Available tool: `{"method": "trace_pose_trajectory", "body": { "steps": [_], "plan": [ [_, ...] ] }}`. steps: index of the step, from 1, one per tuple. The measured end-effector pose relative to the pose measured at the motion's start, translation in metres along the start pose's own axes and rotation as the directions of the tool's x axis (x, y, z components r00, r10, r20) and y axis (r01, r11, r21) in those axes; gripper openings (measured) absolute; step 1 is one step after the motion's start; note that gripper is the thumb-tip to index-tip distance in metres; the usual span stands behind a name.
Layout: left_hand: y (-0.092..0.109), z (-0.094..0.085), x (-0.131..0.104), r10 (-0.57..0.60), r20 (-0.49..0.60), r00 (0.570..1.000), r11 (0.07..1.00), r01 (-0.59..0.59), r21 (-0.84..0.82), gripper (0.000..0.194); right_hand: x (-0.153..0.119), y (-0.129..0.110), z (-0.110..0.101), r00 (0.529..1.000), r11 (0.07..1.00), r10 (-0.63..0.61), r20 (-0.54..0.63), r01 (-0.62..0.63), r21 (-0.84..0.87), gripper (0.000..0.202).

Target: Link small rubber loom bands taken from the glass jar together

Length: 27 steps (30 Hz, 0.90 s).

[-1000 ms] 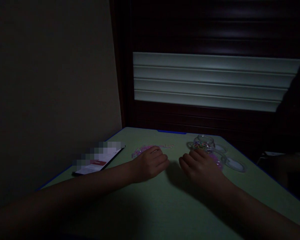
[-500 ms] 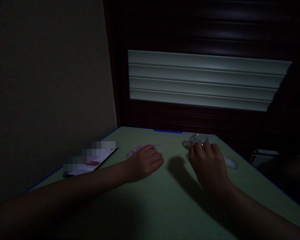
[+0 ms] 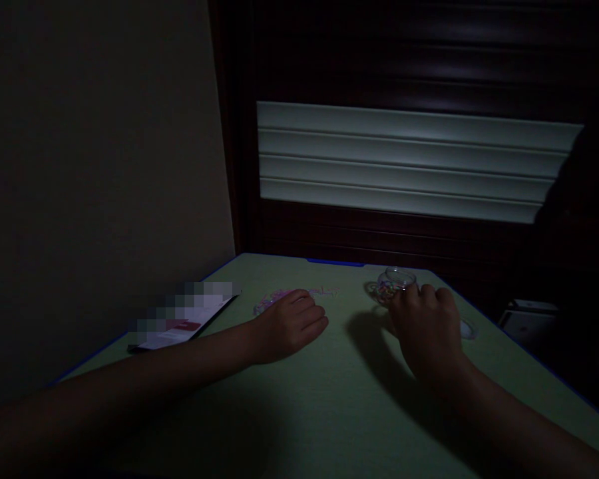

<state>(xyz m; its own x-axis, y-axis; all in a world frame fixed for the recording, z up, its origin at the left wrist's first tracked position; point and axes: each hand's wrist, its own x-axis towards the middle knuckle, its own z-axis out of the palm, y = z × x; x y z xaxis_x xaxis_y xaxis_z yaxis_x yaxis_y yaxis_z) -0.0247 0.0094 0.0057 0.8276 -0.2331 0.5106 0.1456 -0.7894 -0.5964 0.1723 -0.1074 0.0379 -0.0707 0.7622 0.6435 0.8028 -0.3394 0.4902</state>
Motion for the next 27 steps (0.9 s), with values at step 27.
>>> {"method": "trace_pose_trajectory", "body": {
  "steps": [27],
  "plan": [
    [0.007, -0.001, 0.005, -0.383, 0.339, 0.859, 0.903, 0.272, 0.332, 0.009, 0.000, -0.016, 0.000, 0.936, 0.901, -0.329, 0.127, 0.270, 0.339, 0.018]
  ]
}}
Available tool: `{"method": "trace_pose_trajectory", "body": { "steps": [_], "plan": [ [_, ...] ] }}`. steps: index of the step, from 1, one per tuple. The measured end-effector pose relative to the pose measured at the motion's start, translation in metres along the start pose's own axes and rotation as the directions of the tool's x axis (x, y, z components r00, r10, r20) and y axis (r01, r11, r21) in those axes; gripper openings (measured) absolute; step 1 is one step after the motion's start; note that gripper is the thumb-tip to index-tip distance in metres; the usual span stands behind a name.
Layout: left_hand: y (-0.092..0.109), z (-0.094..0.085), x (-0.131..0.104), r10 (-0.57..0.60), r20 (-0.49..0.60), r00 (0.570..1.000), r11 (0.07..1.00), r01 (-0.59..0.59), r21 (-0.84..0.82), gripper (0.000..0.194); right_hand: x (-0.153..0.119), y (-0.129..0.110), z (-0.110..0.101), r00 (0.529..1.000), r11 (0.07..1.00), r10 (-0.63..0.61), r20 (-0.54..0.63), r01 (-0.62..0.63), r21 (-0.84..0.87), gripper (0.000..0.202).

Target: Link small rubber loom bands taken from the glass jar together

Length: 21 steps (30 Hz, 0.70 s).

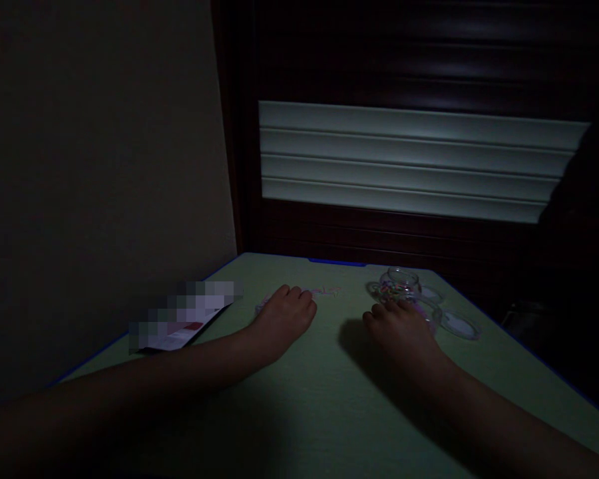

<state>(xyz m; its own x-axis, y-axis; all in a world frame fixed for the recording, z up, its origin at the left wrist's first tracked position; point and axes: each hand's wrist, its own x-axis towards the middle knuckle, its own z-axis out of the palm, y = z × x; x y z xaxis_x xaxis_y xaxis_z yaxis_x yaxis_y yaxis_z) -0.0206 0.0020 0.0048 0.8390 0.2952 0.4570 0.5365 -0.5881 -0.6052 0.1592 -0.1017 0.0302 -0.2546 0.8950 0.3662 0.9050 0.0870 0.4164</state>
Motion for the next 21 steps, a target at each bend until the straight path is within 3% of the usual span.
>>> {"method": "trace_pose_trajectory", "body": {
  "steps": [9, 17, 21],
  "plan": [
    [0.0044, 0.0029, -0.0057, -0.121, 0.079, 0.990, 0.981, 0.106, 0.165, 0.016, -0.0004, 0.0002, 0.0011, 1.000, 0.999, -0.018, -0.004, 0.018, 0.029, 0.017],
    [0.0025, 0.0036, -0.0035, -0.149, 0.341, 0.928, 0.989, 0.133, 0.070, 0.015, -0.0003, 0.0000, -0.0003, 0.999, 0.998, -0.031, 0.035, 0.029, 0.059, 0.019],
    [0.0019, -0.0027, -0.0011, -0.151, 0.405, 0.902, 0.988, 0.156, 0.020, 0.018, 0.0004, 0.0003, -0.0026, 0.994, 0.996, -0.034, 0.100, 0.026, 0.086, 0.019]
  ]
}}
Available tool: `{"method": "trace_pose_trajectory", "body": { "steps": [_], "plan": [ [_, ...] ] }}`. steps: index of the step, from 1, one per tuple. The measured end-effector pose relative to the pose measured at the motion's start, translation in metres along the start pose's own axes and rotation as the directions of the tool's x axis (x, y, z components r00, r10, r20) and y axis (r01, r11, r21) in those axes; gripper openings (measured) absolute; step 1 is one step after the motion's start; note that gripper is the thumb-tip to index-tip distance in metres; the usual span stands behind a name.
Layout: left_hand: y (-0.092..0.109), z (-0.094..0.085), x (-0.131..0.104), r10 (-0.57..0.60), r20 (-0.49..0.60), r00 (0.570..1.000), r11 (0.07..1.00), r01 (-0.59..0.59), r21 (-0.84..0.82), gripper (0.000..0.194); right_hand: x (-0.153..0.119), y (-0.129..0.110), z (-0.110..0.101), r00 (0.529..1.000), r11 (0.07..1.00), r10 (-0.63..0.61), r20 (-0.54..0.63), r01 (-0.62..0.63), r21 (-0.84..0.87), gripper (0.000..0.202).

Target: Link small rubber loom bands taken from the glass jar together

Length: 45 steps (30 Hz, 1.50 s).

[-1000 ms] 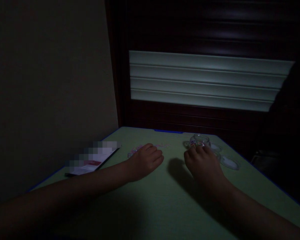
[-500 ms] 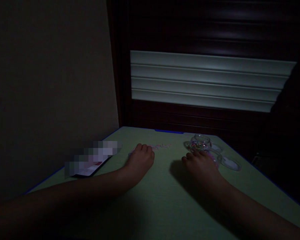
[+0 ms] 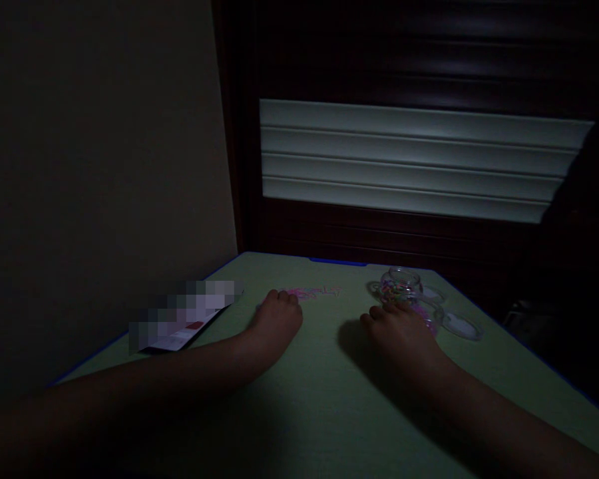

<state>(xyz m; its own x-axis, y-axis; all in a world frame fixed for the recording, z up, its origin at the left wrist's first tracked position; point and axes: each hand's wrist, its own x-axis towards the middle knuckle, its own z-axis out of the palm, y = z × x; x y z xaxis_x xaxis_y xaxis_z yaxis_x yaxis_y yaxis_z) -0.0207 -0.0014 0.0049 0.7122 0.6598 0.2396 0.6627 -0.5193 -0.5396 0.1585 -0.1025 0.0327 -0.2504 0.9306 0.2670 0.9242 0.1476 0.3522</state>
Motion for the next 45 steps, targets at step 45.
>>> {"method": "trace_pose_trajectory", "body": {
  "steps": [45],
  "plan": [
    [0.004, -0.002, 0.000, 0.036, -0.118, 0.992, 0.999, -0.032, 0.036, 0.018, 0.000, -0.001, -0.002, 1.000, 1.000, 0.000, 0.023, -0.001, 0.017, 0.018]
  ]
}}
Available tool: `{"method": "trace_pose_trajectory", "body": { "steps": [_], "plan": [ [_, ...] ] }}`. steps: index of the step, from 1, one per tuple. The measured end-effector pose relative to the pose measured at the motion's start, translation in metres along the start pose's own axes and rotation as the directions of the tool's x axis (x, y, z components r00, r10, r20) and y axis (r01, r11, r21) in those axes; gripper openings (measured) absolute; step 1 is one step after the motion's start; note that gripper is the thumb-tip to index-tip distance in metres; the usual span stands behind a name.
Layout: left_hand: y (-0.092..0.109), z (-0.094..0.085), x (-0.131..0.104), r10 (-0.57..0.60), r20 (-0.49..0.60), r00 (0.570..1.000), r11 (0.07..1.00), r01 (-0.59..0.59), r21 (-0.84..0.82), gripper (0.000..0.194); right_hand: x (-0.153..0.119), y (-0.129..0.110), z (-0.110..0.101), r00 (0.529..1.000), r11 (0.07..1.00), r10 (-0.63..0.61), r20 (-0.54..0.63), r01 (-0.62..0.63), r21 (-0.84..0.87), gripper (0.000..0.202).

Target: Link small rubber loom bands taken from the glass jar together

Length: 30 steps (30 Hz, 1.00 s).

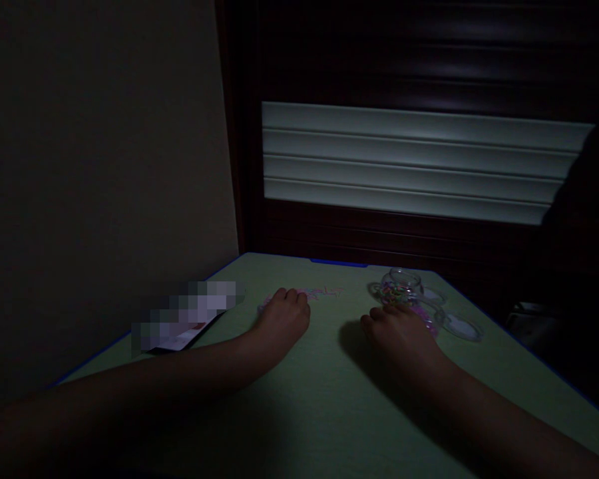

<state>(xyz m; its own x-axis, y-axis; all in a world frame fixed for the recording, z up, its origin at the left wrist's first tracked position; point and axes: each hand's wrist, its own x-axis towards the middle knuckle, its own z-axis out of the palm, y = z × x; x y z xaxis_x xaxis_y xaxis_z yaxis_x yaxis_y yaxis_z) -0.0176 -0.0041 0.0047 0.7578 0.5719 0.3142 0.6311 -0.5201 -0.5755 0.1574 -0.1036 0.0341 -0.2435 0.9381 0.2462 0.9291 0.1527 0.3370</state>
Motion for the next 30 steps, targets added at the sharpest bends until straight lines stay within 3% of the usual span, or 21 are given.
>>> {"method": "trace_pose_trajectory", "body": {
  "steps": [5, 11, 19, 30],
  "plan": [
    [-0.001, 0.001, -0.002, 0.106, -0.156, 0.982, 0.993, -0.114, -0.041, 0.017, 0.000, -0.001, 0.002, 1.000, 1.000, 0.010, -0.011, -0.011, -0.010, 0.019],
    [-0.005, 0.002, -0.002, 0.143, -0.233, 0.962, 0.961, -0.192, -0.201, 0.015, 0.000, -0.001, 0.003, 1.000, 1.000, 0.008, -0.013, -0.008, 0.002, 0.019],
    [-0.007, 0.014, 0.000, -0.019, -0.243, 0.970, 0.850, -0.112, -0.514, 0.021, 0.002, 0.001, 0.007, 1.000, 1.000, -0.009, -0.028, 0.008, -0.025, 0.018],
    [-0.006, 0.012, 0.001, -0.055, -0.273, 0.960, 0.724, -0.149, -0.673, 0.020, 0.000, 0.000, 0.004, 1.000, 1.000, -0.008, -0.027, 0.008, -0.018, 0.019]
  ]
}}
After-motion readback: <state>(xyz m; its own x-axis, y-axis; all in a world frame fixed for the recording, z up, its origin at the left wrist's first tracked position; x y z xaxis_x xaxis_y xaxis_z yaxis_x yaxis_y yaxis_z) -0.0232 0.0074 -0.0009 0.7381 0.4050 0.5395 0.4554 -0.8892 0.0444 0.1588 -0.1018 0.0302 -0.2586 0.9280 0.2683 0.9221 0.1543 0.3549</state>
